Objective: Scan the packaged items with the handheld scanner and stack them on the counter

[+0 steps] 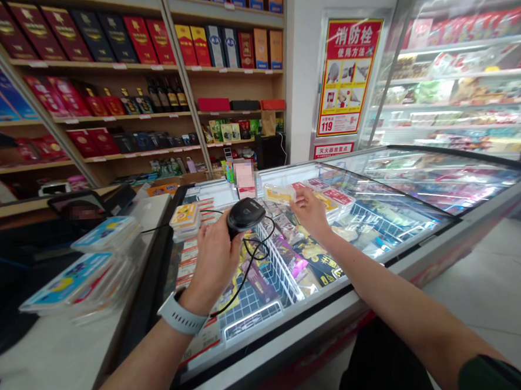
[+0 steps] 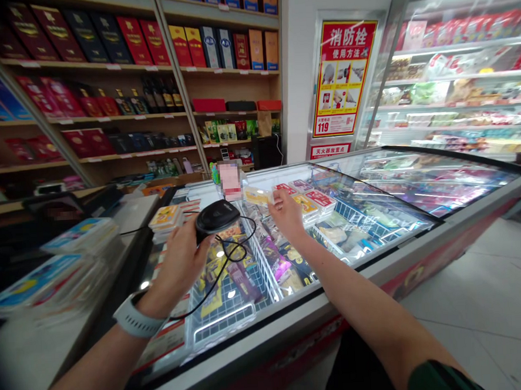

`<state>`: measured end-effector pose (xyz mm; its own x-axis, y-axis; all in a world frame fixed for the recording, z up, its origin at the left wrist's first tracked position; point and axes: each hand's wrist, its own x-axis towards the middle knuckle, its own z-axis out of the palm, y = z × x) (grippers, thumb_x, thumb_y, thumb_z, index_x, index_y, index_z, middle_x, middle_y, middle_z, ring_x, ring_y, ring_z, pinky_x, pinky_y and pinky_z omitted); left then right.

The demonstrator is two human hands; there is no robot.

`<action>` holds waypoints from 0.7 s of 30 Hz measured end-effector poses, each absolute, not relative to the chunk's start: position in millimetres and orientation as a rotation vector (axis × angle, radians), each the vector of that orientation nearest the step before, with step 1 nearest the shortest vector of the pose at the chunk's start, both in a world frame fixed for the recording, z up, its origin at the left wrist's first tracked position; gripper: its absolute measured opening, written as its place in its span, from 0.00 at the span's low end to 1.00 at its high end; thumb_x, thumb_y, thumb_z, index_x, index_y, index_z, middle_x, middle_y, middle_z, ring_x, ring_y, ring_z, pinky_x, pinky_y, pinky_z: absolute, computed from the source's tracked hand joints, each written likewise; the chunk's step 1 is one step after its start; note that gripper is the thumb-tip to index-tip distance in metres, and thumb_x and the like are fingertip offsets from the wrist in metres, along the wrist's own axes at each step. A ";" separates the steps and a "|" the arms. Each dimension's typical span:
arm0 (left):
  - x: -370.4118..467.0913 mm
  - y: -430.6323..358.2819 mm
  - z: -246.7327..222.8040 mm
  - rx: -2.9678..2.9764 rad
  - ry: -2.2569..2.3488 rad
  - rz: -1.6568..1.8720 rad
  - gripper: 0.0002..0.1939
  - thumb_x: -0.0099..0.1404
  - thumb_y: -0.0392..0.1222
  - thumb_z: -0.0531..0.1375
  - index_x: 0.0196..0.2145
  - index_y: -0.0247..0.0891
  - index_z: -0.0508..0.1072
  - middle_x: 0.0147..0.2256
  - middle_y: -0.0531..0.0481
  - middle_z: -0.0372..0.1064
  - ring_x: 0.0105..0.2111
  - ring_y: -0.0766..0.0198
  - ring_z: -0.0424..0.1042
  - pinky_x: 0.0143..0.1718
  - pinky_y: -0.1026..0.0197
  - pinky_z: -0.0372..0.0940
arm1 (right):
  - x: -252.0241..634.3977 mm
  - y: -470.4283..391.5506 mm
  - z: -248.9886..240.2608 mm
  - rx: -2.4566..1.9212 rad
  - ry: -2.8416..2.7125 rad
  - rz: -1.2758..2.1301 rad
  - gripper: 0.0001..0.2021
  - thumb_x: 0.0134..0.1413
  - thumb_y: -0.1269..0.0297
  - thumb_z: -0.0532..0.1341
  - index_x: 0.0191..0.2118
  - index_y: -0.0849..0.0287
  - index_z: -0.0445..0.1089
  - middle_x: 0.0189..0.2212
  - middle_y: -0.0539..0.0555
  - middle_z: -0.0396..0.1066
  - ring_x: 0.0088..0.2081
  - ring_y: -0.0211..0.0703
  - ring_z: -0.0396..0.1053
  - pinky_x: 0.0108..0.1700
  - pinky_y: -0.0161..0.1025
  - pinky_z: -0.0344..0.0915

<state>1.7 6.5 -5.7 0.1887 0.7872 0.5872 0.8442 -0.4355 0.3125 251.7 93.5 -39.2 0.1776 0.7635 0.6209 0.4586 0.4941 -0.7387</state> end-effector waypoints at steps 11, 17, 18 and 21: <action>0.5 5.8 -5.0 -2.350 -1.612 -1.101 0.21 0.67 0.41 0.52 0.57 0.36 0.60 0.51 0.39 0.69 0.51 0.48 0.67 0.55 0.43 0.56 | 339.9 116.9 2.2 -1.771 -1.637 -0.656 0.08 0.56 0.66 0.56 0.41 0.59 0.68 0.37 0.57 0.72 0.39 0.50 0.67 0.37 0.40 0.58; 1.5 4.4 -3.1 -2.354 -1.625 -1.110 0.22 0.67 0.40 0.52 0.57 0.34 0.60 0.51 0.39 0.69 0.52 0.48 0.67 0.56 0.43 0.55 | 357.1 127.3 0.8 -1.914 -1.793 -0.825 0.09 0.59 0.69 0.53 0.43 0.61 0.68 0.39 0.60 0.71 0.43 0.49 0.66 0.39 0.39 0.56; 1.7 4.2 -2.7 -2.351 -1.632 -1.113 0.22 0.67 0.40 0.52 0.57 0.34 0.60 0.50 0.39 0.69 0.52 0.49 0.67 0.56 0.43 0.55 | 357.5 127.8 0.9 -1.929 -1.819 -0.854 0.09 0.59 0.69 0.53 0.43 0.61 0.68 0.39 0.60 0.71 0.43 0.49 0.66 0.39 0.39 0.56; 2.0 3.6 -1.5 -2.348 -1.636 -1.112 0.21 0.67 0.40 0.52 0.57 0.34 0.60 0.50 0.40 0.69 0.52 0.48 0.67 0.56 0.43 0.55 | 358.2 129.2 2.1 -1.950 -1.900 -0.902 0.10 0.61 0.69 0.51 0.43 0.61 0.69 0.39 0.60 0.72 0.43 0.49 0.66 0.41 0.40 0.55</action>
